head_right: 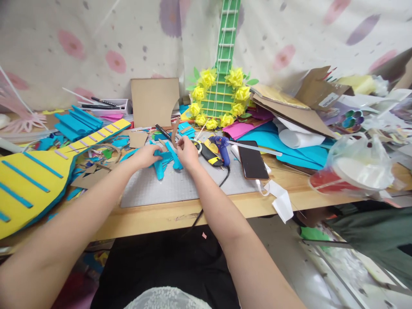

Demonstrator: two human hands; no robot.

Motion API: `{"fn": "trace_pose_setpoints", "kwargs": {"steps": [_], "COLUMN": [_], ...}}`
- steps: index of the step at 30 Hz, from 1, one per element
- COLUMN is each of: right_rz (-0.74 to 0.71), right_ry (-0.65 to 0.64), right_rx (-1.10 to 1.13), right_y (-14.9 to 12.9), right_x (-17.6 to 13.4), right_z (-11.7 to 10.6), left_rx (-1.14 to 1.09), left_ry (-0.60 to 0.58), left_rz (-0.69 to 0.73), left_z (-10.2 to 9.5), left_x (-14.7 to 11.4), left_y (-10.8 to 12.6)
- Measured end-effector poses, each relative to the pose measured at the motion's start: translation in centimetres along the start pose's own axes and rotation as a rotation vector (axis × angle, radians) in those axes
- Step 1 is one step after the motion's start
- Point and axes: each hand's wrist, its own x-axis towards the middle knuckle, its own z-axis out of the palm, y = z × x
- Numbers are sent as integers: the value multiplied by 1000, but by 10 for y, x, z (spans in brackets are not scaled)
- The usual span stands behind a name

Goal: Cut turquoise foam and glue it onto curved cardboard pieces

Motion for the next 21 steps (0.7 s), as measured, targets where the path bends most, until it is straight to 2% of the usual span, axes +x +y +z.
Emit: {"fn": "trace_pose_setpoints", "kwargs": {"steps": [2, 5, 14, 18, 21], "right_rz": [-6, -13, -4, 2, 27], "right_ry": [-2, 28, 64, 67, 74], "right_rx": [-3, 3, 49, 41, 44], "right_y": [0, 2, 3, 5, 7], "right_x": [0, 2, 3, 3, 5], "right_z": [0, 1, 2, 3, 2], "left_rx": [29, -3, -118, -181, -130], "left_ry": [72, 145, 183, 133, 116], "left_rz": [-9, -96, -337, -308, -246], "left_z": [2, 3, -6, -11, -24], "left_x": [-2, -5, -7, -7, -6], "left_y": [9, 19, 19, 7, -16]}}
